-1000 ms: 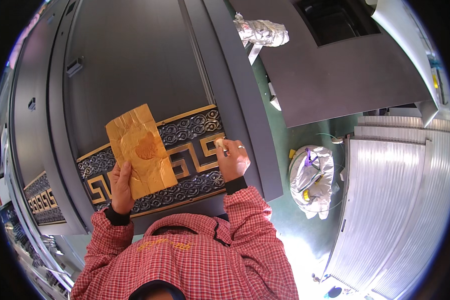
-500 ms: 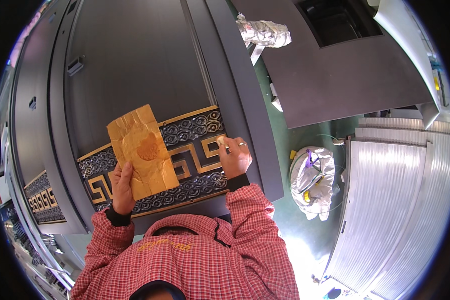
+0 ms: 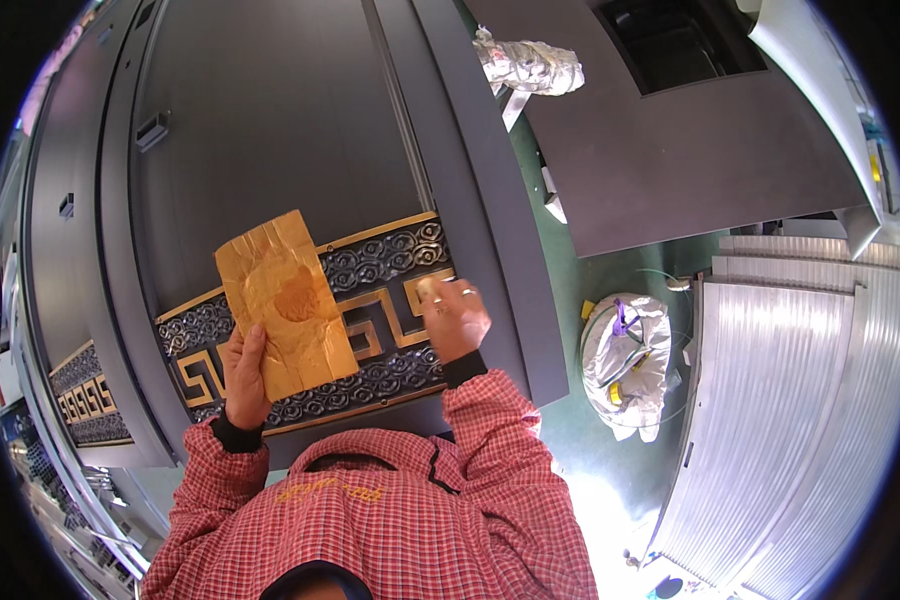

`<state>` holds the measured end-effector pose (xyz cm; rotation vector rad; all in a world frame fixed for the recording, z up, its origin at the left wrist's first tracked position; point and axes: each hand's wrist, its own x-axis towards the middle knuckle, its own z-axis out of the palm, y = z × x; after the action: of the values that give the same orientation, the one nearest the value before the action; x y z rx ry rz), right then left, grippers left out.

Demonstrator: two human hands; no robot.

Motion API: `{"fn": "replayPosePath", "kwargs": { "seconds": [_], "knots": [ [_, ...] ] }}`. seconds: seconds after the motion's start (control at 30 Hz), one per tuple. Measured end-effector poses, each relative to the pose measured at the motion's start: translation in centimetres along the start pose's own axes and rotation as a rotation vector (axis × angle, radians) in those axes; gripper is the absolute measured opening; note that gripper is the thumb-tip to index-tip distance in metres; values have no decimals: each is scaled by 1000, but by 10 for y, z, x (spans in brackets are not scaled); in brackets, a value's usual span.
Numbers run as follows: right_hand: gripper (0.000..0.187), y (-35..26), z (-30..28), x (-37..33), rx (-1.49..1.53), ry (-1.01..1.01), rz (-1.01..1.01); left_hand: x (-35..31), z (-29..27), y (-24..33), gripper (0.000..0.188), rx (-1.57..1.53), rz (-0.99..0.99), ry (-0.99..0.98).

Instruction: The person holds a sheet of gold leaf in the left hand and uses a small brush in the right hand to apply the gold leaf onto a decorative Greek key pattern on a dark gray surface. The person repeatedly brushes the gold leaf onto the pattern, moving along the design.

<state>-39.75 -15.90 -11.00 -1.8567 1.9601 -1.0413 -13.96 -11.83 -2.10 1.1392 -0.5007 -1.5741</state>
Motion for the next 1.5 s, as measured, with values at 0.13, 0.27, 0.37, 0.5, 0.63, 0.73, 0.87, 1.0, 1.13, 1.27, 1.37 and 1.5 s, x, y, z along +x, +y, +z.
{"fn": "replayPosePath", "kwargs": {
  "seconds": [0.13,0.27,0.37,0.5,0.63,0.73,0.87,1.0,1.13,1.27,1.37,1.5],
  "knots": [
    [11,-6,-5,2,-7,7,38,0,0,1,32,14,10,6],
    [9,-1,1,-2,-28,-1,60,0,0,2,31,12,15,18],
    [9,-15,2,-4,59,-17,68,0,-3,2,31,10,25,12],
    [9,0,1,2,-24,7,163,0,-3,3,30,-2,19,-1],
    [11,-13,3,0,30,-15,75,0,-2,1,30,-5,23,4],
    [12,-8,1,4,6,-2,203,0,-3,2,29,1,22,13],
    [11,-22,7,-8,82,-114,71,0,-2,3,29,3,20,20],
    [13,-15,5,-2,-57,-13,82,-1,-6,3,29,1,23,14],
    [15,-36,6,-11,191,-212,65,-2,-6,3,29,2,31,23],
    [17,-19,3,-4,52,-119,51,-3,-6,5,30,24,40,31],
    [19,-10,-17,4,297,-209,143,-4,-8,7,31,35,33,49],
    [18,6,-55,8,276,-143,181,-7,-19,3,31,24,67,41]
  ]
}}
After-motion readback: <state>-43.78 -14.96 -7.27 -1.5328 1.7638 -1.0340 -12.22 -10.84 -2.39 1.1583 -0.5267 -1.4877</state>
